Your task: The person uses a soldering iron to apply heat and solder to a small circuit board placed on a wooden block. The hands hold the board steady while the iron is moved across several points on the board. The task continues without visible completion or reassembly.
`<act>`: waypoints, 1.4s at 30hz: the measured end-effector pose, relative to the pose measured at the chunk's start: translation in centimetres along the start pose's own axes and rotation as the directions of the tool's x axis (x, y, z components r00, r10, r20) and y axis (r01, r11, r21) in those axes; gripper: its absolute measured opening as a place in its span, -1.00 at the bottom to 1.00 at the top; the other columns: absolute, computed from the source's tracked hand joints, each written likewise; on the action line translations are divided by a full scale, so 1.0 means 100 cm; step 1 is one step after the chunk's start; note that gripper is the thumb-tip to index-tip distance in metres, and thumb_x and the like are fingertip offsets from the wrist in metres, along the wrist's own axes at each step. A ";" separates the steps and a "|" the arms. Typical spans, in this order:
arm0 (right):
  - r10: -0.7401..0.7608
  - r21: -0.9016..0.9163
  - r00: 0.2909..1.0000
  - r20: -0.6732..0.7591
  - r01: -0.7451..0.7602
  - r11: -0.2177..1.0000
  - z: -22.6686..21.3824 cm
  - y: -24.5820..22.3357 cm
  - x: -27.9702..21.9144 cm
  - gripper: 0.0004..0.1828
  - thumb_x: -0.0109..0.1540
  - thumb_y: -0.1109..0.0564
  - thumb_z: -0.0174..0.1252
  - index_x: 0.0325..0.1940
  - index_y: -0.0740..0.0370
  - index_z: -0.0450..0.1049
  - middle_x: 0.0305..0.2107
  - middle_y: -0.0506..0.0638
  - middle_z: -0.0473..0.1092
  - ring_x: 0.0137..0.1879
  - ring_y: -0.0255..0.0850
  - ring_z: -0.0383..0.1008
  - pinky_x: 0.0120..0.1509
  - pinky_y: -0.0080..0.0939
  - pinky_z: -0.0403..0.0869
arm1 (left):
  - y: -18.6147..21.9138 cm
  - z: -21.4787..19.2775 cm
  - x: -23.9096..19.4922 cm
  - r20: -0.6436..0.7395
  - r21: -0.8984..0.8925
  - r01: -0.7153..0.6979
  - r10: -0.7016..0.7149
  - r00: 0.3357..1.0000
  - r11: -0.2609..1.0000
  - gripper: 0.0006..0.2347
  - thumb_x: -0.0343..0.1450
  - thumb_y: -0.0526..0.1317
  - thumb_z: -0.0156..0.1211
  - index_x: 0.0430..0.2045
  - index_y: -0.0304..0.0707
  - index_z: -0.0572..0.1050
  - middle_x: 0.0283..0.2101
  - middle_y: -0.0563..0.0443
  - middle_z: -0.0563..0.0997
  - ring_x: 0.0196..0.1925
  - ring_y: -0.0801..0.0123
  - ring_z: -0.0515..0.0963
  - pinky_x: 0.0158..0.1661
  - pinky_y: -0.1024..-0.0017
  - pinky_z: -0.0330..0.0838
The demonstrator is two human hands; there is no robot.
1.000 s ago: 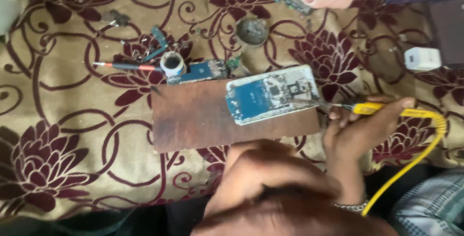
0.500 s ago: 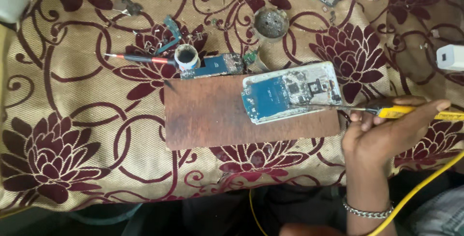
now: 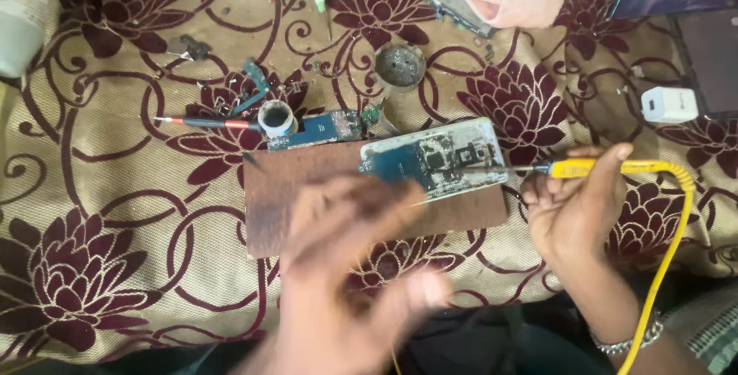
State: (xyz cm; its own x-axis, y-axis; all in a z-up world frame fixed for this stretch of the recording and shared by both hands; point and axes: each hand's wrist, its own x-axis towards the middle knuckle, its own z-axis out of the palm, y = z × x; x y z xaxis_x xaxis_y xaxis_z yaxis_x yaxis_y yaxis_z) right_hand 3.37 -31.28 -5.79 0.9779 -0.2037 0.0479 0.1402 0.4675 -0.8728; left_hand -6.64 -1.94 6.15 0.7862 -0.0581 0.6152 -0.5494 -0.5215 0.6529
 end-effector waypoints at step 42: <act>-0.194 -0.170 0.973 -0.124 0.172 0.970 0.007 0.003 -0.020 -0.64 0.53 -0.11 -0.07 -0.11 0.24 0.24 -0.58 -0.01 0.24 -0.56 -0.27 0.23 -0.46 -0.20 0.38 | -0.060 0.031 -0.014 0.183 0.545 -0.063 -0.045 0.982 0.836 -0.68 0.38 -0.08 0.25 -0.06 -0.19 0.65 0.18 -0.12 0.59 0.16 0.07 0.48 0.04 0.13 0.31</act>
State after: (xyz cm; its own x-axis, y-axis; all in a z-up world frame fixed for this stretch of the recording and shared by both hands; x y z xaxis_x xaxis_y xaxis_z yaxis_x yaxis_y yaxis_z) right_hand 1.59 -30.15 -5.80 0.9049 -0.3960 0.1560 0.2779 0.2723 -0.9212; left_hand -3.57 -1.33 -0.03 0.8488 -0.1891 0.4938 -0.3544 -0.8965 0.2659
